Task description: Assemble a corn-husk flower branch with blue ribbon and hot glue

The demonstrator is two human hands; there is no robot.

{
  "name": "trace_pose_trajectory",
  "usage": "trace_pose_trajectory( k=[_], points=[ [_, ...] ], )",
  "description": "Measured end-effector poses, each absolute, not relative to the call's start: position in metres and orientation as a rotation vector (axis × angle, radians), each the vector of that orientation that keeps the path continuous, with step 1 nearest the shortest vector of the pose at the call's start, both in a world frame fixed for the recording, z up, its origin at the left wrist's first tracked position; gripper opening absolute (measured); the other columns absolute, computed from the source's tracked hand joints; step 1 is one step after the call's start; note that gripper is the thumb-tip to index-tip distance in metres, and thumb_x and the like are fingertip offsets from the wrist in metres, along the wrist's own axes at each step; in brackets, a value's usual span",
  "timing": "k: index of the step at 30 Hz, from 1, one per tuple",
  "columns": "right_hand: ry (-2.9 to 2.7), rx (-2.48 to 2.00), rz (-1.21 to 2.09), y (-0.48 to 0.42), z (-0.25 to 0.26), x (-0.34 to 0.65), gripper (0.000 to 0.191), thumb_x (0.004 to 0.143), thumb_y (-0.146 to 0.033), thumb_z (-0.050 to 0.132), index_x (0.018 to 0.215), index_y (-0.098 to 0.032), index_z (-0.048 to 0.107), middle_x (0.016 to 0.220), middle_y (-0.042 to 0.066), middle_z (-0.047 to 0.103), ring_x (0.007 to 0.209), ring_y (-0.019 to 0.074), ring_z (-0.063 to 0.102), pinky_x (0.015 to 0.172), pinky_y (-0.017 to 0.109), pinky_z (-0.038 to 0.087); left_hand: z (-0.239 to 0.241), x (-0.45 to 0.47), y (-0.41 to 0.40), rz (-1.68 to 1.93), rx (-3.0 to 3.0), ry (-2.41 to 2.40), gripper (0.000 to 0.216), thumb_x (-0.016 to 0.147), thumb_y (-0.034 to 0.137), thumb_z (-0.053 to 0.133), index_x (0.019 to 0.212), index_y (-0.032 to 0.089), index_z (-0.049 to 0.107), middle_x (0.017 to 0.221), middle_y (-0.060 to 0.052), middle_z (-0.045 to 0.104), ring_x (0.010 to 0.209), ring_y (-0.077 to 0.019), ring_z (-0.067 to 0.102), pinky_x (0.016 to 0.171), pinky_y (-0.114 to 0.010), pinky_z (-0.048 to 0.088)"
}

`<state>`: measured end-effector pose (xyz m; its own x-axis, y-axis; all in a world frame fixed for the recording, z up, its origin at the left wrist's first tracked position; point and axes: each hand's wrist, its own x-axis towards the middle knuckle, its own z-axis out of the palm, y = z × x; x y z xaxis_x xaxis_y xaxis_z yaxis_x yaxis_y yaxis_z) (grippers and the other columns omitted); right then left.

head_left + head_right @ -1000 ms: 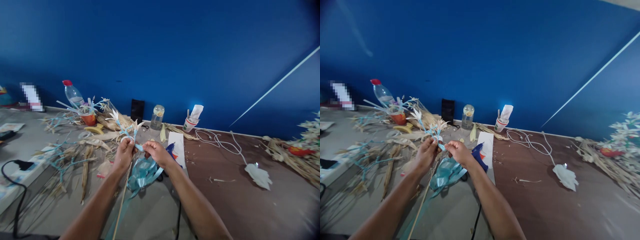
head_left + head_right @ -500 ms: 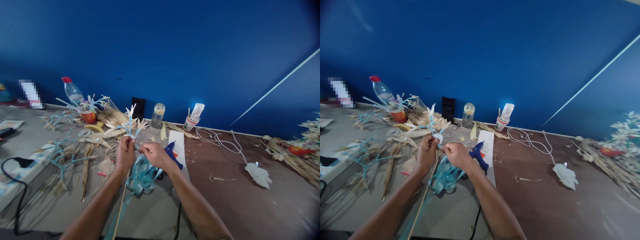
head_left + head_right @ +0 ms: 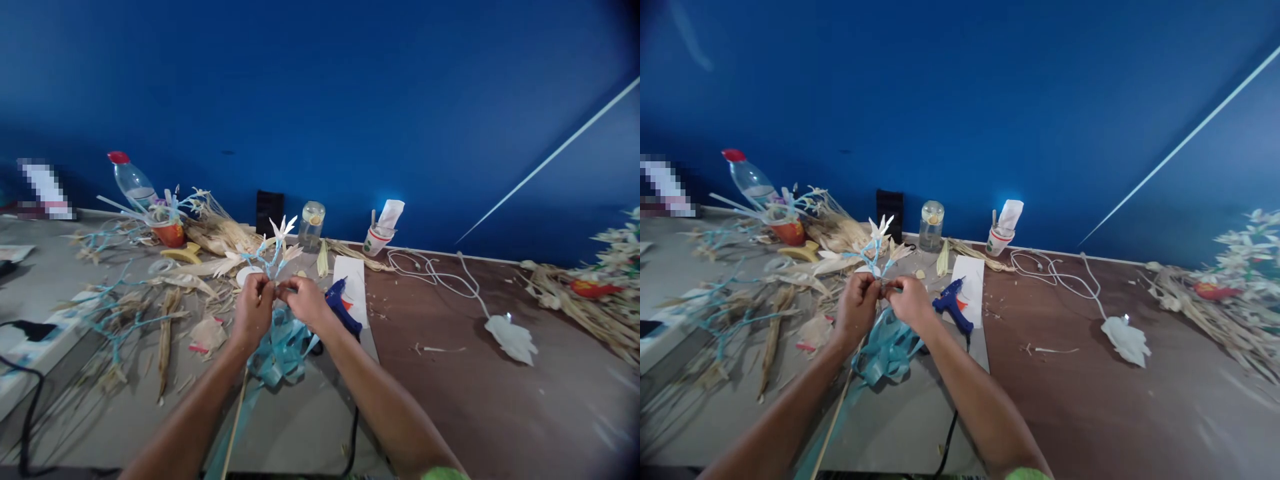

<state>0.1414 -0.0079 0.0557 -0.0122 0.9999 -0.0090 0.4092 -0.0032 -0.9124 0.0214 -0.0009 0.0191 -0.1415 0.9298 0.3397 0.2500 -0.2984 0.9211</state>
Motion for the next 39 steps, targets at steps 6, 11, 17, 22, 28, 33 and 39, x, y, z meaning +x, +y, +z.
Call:
trace_pose_trajectory(
  k=[6,11,17,22,28,33,39],
  points=[
    [-1.673,-1.541,0.774,-0.013,0.053,0.132,0.012,0.076,-0.021,0.056,0.079,-0.019,0.067,0.078,0.005,0.069,0.074,0.0181,0.059,0.068,0.026,0.040,0.022,0.019,0.003,1.502,1.488,1.368,0.007,0.072,0.023,0.058,0.073,0.019,0.051,0.066,0.003,0.049,0.060,-0.0127,0.046,0.059,-0.025,0.036],
    [-1.653,-1.421,0.756,-0.016,0.047,0.129,0.012,0.078,-0.022,0.054,0.078,-0.019,0.066,0.075,0.003,0.067,0.071,0.0153,0.059,0.066,0.023,0.040,0.022,0.019,0.007,1.518,1.312,1.212,0.014,0.068,0.026,0.062,0.073,0.018,0.051,0.063,0.003,0.050,0.058,-0.0115,0.046,0.057,-0.024,0.036],
    [-1.645,-1.478,0.681,-0.018,0.050,0.129,0.015,0.077,-0.025,0.052,0.079,-0.018,0.065,0.071,0.003,0.066,0.067,0.0153,0.057,0.064,0.024,0.040,0.024,0.018,0.006,1.488,1.234,1.033,0.018,0.069,0.029,0.064,0.076,0.018,0.051,0.067,0.002,0.053,0.062,-0.0109,0.049,0.060,-0.023,0.039],
    [-1.658,-1.526,0.629,-0.017,0.050,0.133,0.013,0.072,-0.023,0.052,0.076,-0.019,0.065,0.070,0.002,0.064,0.067,0.0151,0.055,0.065,0.024,0.041,0.028,0.014,0.002,1.344,1.026,0.836,0.019,0.069,0.029,0.065,0.081,0.018,0.055,0.070,0.002,0.056,0.060,-0.0095,0.052,0.061,-0.023,0.042],
    [-1.679,-1.595,0.626,-0.016,0.052,0.139,0.017,0.073,-0.027,0.050,0.077,-0.018,0.063,0.063,0.000,0.061,0.057,0.0120,0.049,0.056,0.021,0.038,0.028,0.008,0.003,1.157,0.873,0.694,0.017,0.067,0.023,0.068,0.082,0.015,0.065,0.073,-0.002,0.063,0.067,-0.0103,0.058,0.069,-0.023,0.046],
    [-1.709,-1.572,0.640,-0.018,0.054,0.137,0.016,0.070,-0.024,0.052,0.077,-0.017,0.065,0.067,0.002,0.063,0.060,0.0136,0.053,0.059,0.023,0.040,0.026,0.005,0.005,1.111,0.815,0.692,0.020,0.061,0.020,0.074,0.080,0.016,0.068,0.074,-0.003,0.066,0.070,-0.0125,0.061,0.070,-0.024,0.048],
    [-1.687,-1.461,0.705,-0.020,0.057,0.136,0.020,0.069,-0.021,0.052,0.082,-0.017,0.067,0.075,0.003,0.067,0.069,0.0162,0.058,0.067,0.025,0.043,0.031,0.005,0.002,1.110,0.819,0.660,0.016,0.061,0.022,0.076,0.072,0.016,0.067,0.072,-0.003,0.065,0.065,-0.0115,0.058,0.067,-0.025,0.048]
  ],
)
